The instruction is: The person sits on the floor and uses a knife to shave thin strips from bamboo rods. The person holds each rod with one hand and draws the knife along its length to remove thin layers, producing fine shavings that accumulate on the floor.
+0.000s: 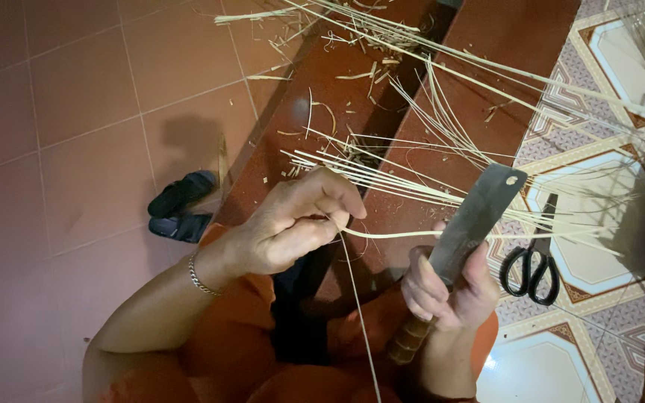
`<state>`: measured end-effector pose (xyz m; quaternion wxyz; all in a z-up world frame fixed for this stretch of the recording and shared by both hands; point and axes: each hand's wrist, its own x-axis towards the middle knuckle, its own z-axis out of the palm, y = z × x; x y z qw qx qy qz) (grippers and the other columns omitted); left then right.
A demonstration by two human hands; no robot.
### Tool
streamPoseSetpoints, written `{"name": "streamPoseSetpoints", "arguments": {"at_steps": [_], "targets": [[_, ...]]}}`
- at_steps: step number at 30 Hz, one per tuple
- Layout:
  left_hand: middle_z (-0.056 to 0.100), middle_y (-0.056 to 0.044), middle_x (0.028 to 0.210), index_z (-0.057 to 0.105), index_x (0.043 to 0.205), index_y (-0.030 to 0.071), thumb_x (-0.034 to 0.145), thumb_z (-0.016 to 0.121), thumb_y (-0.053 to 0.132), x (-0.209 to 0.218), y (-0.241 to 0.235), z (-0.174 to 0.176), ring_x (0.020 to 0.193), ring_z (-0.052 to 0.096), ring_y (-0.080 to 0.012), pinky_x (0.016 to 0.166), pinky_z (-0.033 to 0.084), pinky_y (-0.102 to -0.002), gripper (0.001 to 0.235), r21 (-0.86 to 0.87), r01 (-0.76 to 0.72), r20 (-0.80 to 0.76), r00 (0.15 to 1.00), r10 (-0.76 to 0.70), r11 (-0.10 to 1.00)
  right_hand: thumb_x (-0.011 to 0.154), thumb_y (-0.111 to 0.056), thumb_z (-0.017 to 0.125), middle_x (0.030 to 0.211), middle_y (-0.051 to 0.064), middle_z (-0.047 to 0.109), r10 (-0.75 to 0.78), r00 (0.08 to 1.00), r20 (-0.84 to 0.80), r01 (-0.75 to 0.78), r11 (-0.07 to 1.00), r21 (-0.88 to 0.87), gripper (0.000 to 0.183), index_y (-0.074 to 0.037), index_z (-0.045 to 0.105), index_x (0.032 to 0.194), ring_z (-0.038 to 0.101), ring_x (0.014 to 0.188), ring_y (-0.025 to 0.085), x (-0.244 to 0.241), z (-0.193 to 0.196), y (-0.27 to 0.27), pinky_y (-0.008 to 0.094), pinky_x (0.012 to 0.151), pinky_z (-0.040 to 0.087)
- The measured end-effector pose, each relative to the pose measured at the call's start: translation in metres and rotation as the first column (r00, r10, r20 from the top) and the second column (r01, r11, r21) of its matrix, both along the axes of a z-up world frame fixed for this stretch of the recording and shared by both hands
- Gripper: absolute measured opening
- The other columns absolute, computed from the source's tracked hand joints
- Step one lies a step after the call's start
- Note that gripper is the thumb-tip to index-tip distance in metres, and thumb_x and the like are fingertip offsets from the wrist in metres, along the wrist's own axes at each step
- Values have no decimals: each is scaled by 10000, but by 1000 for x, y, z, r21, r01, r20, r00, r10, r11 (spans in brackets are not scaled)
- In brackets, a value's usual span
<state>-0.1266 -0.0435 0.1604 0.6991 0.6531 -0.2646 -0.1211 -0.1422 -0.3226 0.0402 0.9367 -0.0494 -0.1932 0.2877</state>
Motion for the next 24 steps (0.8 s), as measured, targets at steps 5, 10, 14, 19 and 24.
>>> {"name": "streamPoseSetpoints", "arguments": {"at_steps": [5,10,14,19,24], "targets": [[579,-7,855,668,1036,86,935,655,62,8,-4,9,793,518,-153,817,423,-334,104,216,-100,489,872,-19,971,1156,-496,371,722,62,417,-27,1000,3,27,1000,-13,579,-91,464,1558,304,431,89,4,-2,-7,282,437,348],[605,1,954,663,903,88,978,690,132,7,-10,17,893,552,-179,897,439,-367,91,295,-106,467,883,-46,950,1143,-485,383,711,60,422,-81,997,18,82,996,-31,579,-71,486,1534,314,425,94,13,-2,-15,282,430,349],[556,-94,1160,645,867,90,942,671,126,2,-10,22,1133,533,-234,1068,382,-441,88,306,-136,528,848,-50,942,1147,-478,400,736,53,422,-105,994,-13,105,993,-46,562,-59,507,1506,325,448,81,24,-6,-21,279,434,349],[550,-122,1215,590,817,77,920,611,127,1,-5,26,1246,521,-257,1121,389,-448,117,207,-44,437,898,-52,977,1143,-479,409,725,48,427,-159,987,-38,150,972,-180,535,-70,520,1469,356,471,98,33,-20,-24,293,447,354],[603,-74,1052,572,766,136,982,665,184,-7,7,31,1089,563,-195,984,464,-404,240,-97,-49,321,944,77,994,1158,-484,392,726,48,458,-284,932,-223,289,957,-13,515,-65,532,1423,367,471,111,60,-41,-60,279,449,344]]}}
